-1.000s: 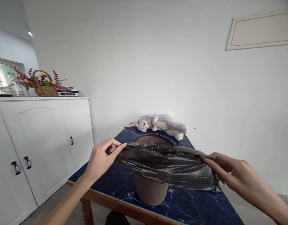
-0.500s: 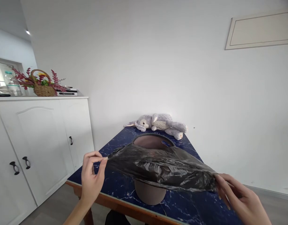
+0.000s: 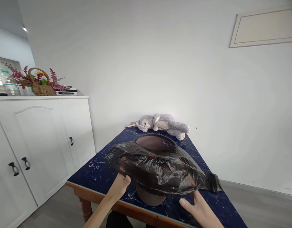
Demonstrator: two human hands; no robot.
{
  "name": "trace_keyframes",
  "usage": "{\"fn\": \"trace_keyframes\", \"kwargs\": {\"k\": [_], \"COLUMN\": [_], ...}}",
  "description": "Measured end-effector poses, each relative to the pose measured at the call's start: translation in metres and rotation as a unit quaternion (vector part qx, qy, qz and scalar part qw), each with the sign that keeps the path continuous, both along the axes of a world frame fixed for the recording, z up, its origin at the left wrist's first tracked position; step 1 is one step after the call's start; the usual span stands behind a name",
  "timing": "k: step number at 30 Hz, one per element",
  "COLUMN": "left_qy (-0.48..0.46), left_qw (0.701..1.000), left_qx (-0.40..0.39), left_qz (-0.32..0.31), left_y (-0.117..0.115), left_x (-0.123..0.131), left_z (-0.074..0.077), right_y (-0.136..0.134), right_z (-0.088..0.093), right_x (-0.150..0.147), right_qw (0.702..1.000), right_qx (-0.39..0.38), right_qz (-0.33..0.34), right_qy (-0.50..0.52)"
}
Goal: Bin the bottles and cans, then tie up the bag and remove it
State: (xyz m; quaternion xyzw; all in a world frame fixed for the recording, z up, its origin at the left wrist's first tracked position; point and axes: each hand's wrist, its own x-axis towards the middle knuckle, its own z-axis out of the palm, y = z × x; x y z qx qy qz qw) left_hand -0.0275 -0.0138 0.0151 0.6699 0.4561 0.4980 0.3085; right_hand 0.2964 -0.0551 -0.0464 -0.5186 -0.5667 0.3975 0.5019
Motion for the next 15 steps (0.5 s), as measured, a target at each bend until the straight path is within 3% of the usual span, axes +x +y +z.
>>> {"fn": "trace_keyframes", "kwargs": {"k": [2,7,11,15], "left_qy": [-0.019,-0.023,-0.067,-0.254], "left_qw": [1.000,0.998,0.993,0.965], "left_qx": [-0.005,0.052,0.094,0.055], "left_qz": [-0.013,0.033,0.031,-0.036], "left_y": [0.007,0.007,0.003,0.011], "left_x": [0.011,0.041,0.051,0.054], "left_z": [0.029,0.093,0.119,0.132], "right_y": [0.010,0.031,0.038,0.048], "right_z": [0.022,0.093,0.139,0.165], "right_x": [-0.009,-0.023,-0.021,-0.020], "right_qw": [0.998,0.988,0.970,0.927], "right_qx": [0.004,0.062,0.161,0.155], "right_qz": [0.013,-0.058,-0.031,0.057], "right_qy": [0.054,0.130,0.179,0.336]}}
